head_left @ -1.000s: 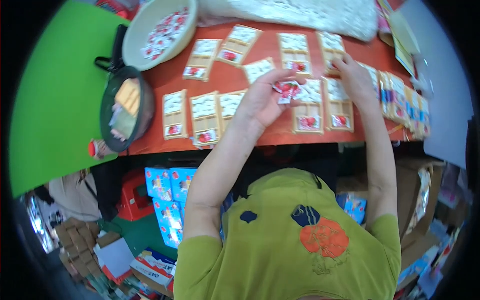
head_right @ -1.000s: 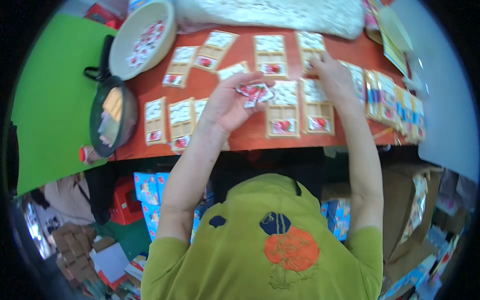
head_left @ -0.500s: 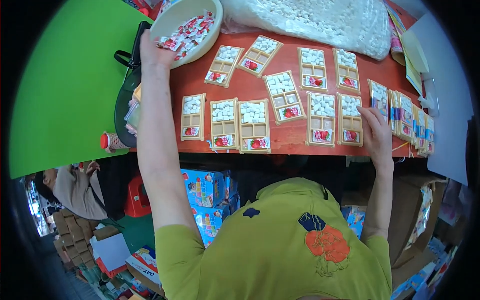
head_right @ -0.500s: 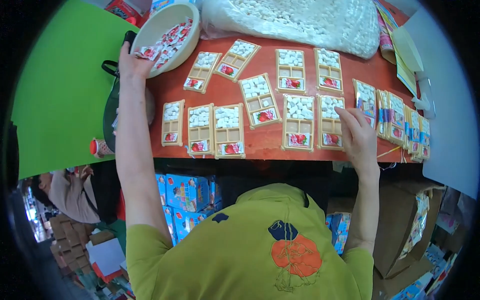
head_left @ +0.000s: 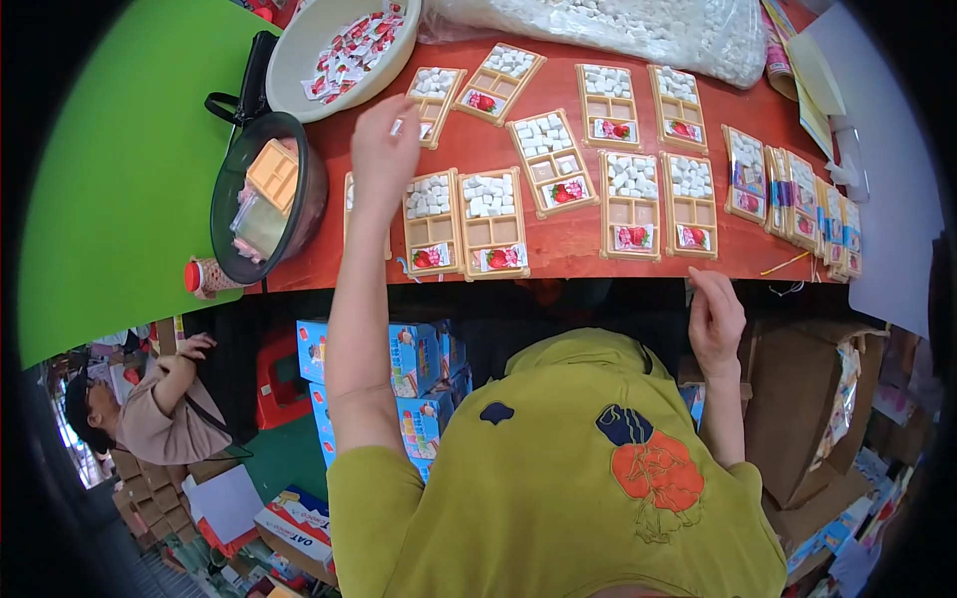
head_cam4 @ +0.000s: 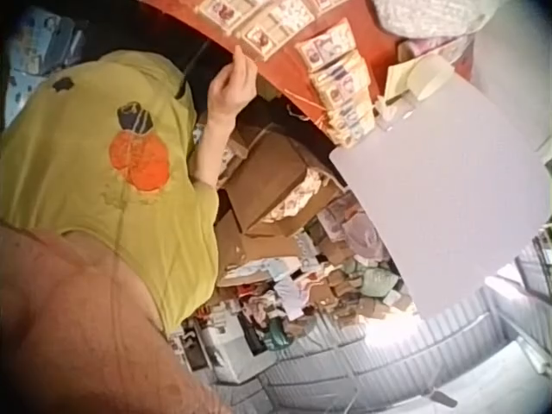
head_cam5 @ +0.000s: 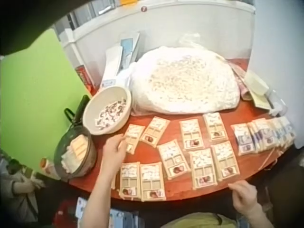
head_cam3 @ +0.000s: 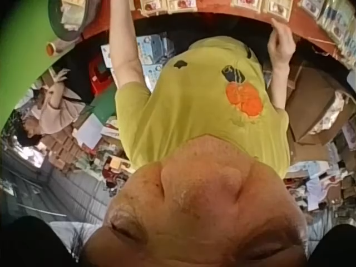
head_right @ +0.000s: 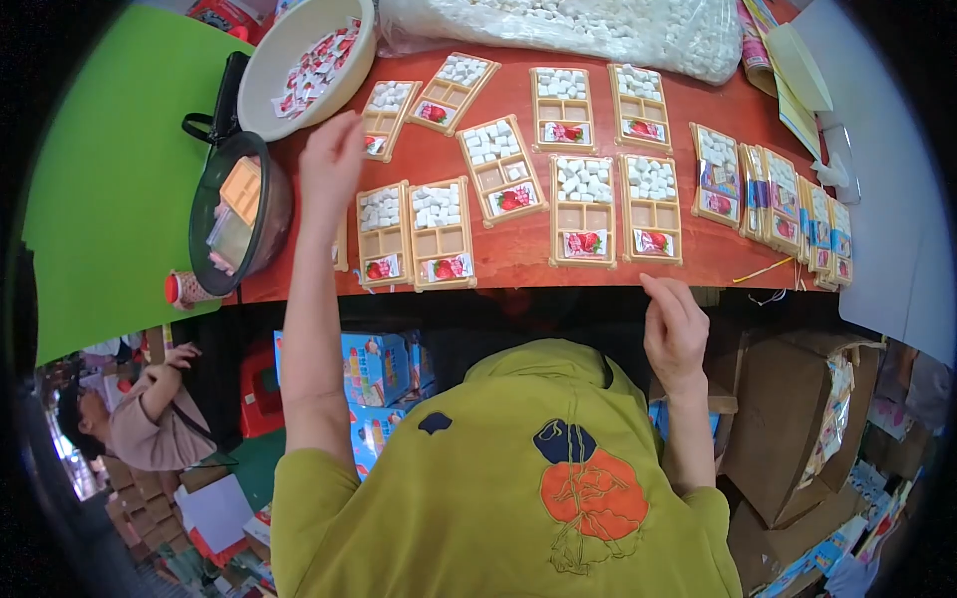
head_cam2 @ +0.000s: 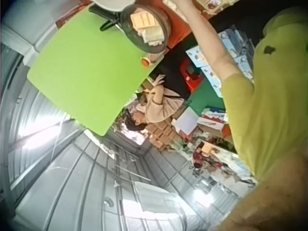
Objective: Assembling small toy components into plastic trays and packaging them into pouches.
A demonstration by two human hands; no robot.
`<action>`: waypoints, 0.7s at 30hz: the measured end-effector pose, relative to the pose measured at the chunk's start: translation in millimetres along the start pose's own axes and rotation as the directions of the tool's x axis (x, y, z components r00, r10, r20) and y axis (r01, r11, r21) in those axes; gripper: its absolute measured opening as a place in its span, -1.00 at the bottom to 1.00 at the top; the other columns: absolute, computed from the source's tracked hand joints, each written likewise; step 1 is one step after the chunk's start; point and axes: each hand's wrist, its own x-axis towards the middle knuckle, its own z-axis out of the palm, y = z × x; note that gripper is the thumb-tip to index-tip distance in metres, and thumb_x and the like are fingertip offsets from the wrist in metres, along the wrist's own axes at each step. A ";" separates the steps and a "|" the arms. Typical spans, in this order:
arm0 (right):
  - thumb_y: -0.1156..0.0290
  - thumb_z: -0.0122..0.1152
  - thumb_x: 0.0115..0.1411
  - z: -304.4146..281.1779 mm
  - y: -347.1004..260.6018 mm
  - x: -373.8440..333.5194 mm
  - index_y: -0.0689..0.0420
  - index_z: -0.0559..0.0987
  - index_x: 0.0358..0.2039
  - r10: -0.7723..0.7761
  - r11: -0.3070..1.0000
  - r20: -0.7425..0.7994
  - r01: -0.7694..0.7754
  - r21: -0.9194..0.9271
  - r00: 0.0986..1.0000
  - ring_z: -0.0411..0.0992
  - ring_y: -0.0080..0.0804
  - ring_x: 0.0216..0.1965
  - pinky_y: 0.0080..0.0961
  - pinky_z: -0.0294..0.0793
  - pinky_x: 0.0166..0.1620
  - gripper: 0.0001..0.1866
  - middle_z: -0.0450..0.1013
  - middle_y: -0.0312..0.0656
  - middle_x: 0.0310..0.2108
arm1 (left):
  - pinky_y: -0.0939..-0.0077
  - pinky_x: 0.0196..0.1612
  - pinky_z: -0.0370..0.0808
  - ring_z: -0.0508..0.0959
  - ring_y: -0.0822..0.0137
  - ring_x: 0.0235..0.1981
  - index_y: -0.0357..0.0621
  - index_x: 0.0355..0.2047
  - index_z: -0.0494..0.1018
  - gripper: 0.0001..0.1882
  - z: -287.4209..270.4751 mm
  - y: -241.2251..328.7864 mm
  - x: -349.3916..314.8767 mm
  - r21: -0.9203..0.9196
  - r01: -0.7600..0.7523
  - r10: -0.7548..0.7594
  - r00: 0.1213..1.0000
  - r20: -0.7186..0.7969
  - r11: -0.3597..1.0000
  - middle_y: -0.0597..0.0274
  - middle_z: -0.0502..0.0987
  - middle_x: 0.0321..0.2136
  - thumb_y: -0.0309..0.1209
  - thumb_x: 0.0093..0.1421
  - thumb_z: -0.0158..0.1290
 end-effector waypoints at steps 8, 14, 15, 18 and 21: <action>0.80 0.09 0.15 6.7 -10.1 13.2 0.24 0.55 -0.08 -0.030 0.999 0.070 0.027 0.046 0.997 0.52 -0.18 -0.38 -0.45 0.49 -0.33 -0.66 0.50 -0.04 -0.32 | 0.05 0.04 0.32 0.48 0.03 -0.09 -0.31 -0.28 0.57 -0.74 24.4 -27.1 -31.6 0.500 -0.209 0.131 0.974 0.187 0.840 0.03 0.53 -0.22 -0.36 0.28 -0.02; 0.81 0.09 0.11 11.2 -12.7 8.7 0.23 0.55 -0.07 -0.042 0.998 0.091 0.039 0.040 0.995 0.52 -0.17 -0.39 -0.44 0.50 -0.34 -0.63 0.49 -0.04 -0.33 | 0.08 0.07 0.26 0.47 0.06 -0.02 -0.27 -0.22 0.58 -0.67 27.6 -2.5 -31.0 0.568 -0.219 0.080 0.962 0.259 0.793 0.00 0.53 -0.14 -0.25 0.30 -0.02; 0.81 0.09 0.10 12.5 -14.3 8.7 0.23 0.54 -0.07 -0.044 0.998 0.102 0.039 0.048 0.994 0.52 -0.17 -0.39 -0.43 0.51 -0.34 -0.62 0.49 -0.04 -0.34 | 0.07 0.11 0.24 0.45 0.06 0.03 -0.24 -0.16 0.58 -0.65 27.5 1.8 -28.6 0.585 -0.160 -0.027 0.954 0.298 0.795 -0.02 0.52 -0.07 -0.23 0.32 -0.05; 0.82 0.10 0.07 19.0 -17.0 11.3 0.23 0.54 -0.08 -0.052 0.998 0.117 0.048 0.041 0.992 0.51 -0.15 -0.40 -0.41 0.51 -0.36 -0.61 0.48 -0.04 -0.34 | 0.06 0.07 0.27 0.47 0.06 0.01 -0.24 -0.17 0.58 -0.63 28.9 -3.7 -24.7 0.578 -0.133 -0.040 0.960 0.277 0.805 -0.01 0.53 -0.10 -0.20 0.33 -0.06; 0.83 0.10 0.03 21.7 -18.6 16.3 0.23 0.55 -0.08 -0.076 0.996 0.105 0.071 0.045 0.992 0.51 -0.14 -0.42 -0.39 0.51 -0.38 -0.58 0.48 -0.05 -0.34 | 0.04 0.04 0.31 0.48 0.05 -0.01 -0.27 -0.18 0.57 -0.66 31.3 -4.1 -24.9 0.524 -0.134 0.017 0.975 0.222 0.841 -0.03 0.53 -0.13 -0.22 0.30 -0.01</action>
